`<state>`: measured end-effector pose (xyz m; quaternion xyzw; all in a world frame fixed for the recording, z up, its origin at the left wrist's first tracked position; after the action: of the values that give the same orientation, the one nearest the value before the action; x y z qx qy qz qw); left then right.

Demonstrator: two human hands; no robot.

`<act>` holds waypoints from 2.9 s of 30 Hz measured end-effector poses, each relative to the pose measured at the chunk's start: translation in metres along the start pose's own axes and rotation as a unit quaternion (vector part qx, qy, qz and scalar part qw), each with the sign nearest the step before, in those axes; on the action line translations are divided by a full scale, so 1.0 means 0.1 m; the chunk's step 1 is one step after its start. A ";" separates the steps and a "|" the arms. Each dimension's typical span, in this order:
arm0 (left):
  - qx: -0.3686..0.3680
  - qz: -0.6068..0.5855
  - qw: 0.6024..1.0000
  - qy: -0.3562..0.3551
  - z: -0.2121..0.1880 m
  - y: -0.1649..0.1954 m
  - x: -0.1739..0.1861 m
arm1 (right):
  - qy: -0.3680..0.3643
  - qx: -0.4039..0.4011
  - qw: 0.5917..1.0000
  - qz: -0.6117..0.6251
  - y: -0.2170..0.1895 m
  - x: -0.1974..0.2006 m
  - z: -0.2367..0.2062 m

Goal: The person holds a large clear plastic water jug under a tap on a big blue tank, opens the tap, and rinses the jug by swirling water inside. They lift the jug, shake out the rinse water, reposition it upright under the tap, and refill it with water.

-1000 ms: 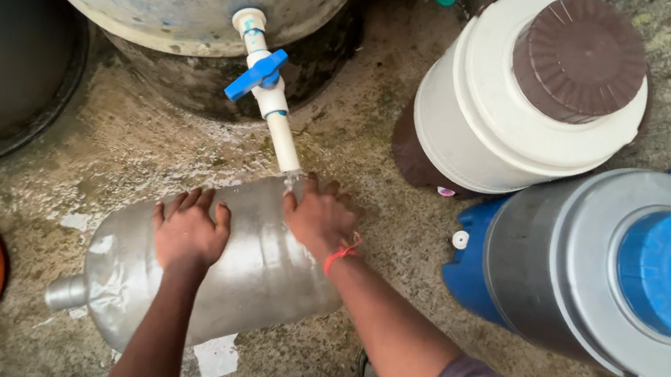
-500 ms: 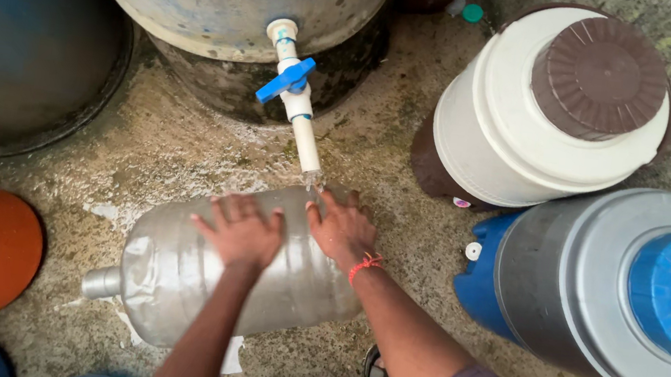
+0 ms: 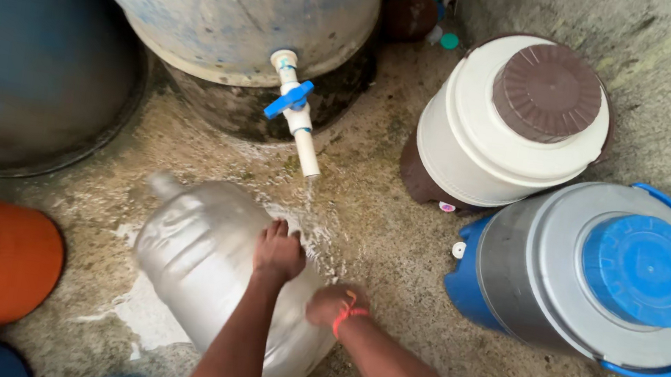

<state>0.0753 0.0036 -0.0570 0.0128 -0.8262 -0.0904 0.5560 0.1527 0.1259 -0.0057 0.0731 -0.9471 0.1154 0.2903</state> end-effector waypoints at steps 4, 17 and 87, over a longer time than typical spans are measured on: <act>0.015 -0.075 0.984 0.159 -0.43 -0.34 0.05 | 0.080 -0.014 0.995 0.065 -0.27 0.13 -0.58; 0.426 -0.340 0.838 0.027 -1.69 -1.99 0.39 | 0.127 -0.029 0.987 0.096 -0.44 0.89 -1.50; 0.313 -0.414 0.840 -0.159 -0.75 -1.08 -0.43 | 0.256 -0.074 0.869 0.417 0.87 0.56 0.84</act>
<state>0.1525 -0.1072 -0.0864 0.5120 -0.8054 -0.0497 0.2945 0.0440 0.1834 -0.0569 -0.3822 -0.7877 0.1700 0.4523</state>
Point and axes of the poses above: each hand's wrist, its own z-axis towards the middle knuckle, its own x-axis out of the back of the hand, y = z × x, the point moved 2 cm from there along z, towards the middle knuckle, and after that the axes turned 4 degrees about x, right-handed, at the moved point
